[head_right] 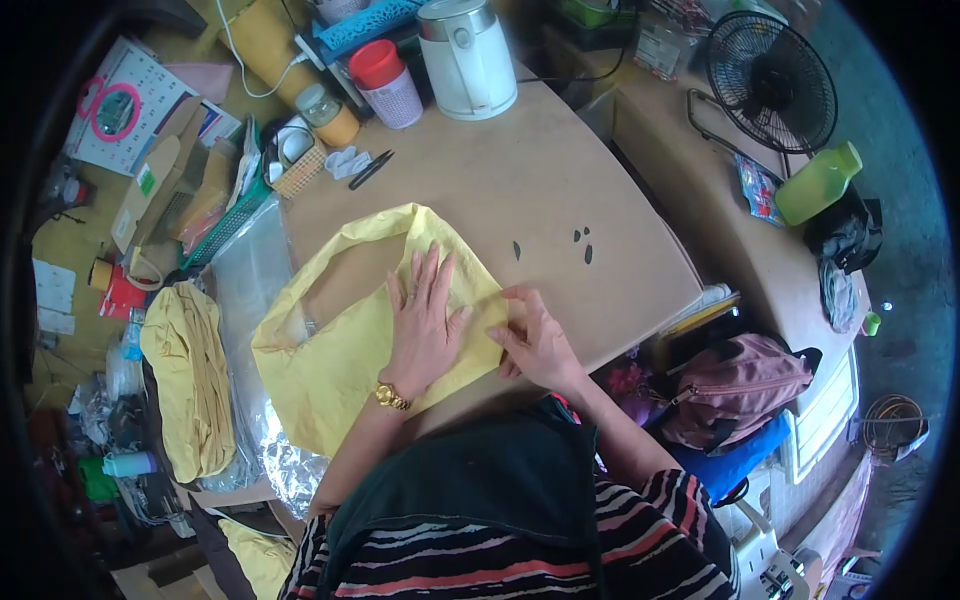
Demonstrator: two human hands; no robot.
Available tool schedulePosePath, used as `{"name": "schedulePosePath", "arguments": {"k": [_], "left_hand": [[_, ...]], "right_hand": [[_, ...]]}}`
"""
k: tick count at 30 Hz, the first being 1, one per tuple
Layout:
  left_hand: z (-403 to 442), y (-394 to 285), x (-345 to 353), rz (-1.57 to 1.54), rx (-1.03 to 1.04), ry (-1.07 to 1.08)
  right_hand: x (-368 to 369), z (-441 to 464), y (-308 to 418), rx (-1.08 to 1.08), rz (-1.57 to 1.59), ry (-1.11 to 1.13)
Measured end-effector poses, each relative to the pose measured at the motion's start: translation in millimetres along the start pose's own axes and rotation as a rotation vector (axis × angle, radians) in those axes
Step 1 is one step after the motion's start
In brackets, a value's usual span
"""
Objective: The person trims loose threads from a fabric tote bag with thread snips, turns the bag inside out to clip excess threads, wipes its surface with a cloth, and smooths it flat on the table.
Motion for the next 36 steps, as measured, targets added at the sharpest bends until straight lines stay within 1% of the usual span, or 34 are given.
{"name": "schedulePosePath", "arguments": {"k": [1, 3, 4, 6, 10, 12, 13, 15, 16, 18, 19, 21, 22, 24, 25, 27, 29, 31, 33, 35, 36], "left_hand": [[-7, 6, 14, 0.058, -0.024, 0.143], [-10, 8, 22, 0.037, -0.013, 0.141], [-11, 7, 24, 0.013, -0.007, 0.135], [-11, 8, 25, 0.026, 0.007, 0.138], [-13, 15, 35, 0.082, 0.018, 0.179], [-12, 16, 38, 0.092, 0.018, 0.18], [-14, 17, 39, 0.108, 0.015, 0.183], [-14, 19, 41, 0.081, 0.009, 0.194], [-13, 20, 42, 0.05, 0.003, 0.203], [-12, 21, 42, 0.041, -0.001, 0.212], [-13, 21, 42, 0.029, -0.001, 0.224], [-13, 22, 43, 0.039, 0.002, 0.224], [-14, 22, 44, 0.046, 0.012, 0.223], [-14, 23, 45, 0.035, 0.011, 0.232], [-14, 23, 45, 0.022, 0.008, 0.239], [-14, 20, 41, 0.047, 0.032, 0.219], [-15, 15, 37, 0.068, 0.058, 0.203], [-14, 13, 39, 0.145, 0.093, 0.236], [-13, 13, 40, 0.168, 0.08, 0.238], [-13, 12, 41, 0.167, 0.058, 0.215], [-15, 11, 44, 0.171, 0.05, 0.202]], "right_hand": [[-1, 5, 1, 0.0, 0.003, -0.003], [-8, 12, 27, -0.426, -0.401, -0.271], [-6, 22, 27, -0.427, -0.398, -0.274], [-3, 45, 25, -0.414, -0.652, -0.325], [-14, 66, 26, -0.409, -0.544, -0.26], [-22, 69, 24, -0.258, -0.503, -0.245], [-22, 69, 18, -0.253, -0.502, -0.244], [-22, 58, 33, -0.621, -0.455, -0.331], [-24, 52, 34, -0.622, -0.452, -0.33], [-10, 25, 49, -0.843, -0.497, -0.066], [-12, 21, 52, -0.841, -0.494, -0.06], [-7, 11, 59, -0.963, -0.582, -0.011], [-8, 15, 58, -0.963, -0.579, -0.01], [3, 19, 58, -1.159, -0.834, 0.07], [2, 22, 59, -1.161, -0.833, 0.071], [12, 25, 51, -1.279, -1.109, 0.193], [7, 33, 41, -1.255, -1.13, 0.201], [6, 32, 48, -1.24, -1.159, 0.214], [-5, 30, 62, -1.053, -1.278, -0.033], [5, 15, 66, -0.792, -0.811, -0.072], [24, 1, 54, -0.84, -0.753, -0.035]]}}
Point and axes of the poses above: each hand's wrist, its own z-axis towards the middle knuckle, its own x-axis out of the palm, y = z × x, the point moved 7 cm from there along z, towards the middle knuckle, and after that the axes turned 7 degrees about -y, right-handed, at the moved point
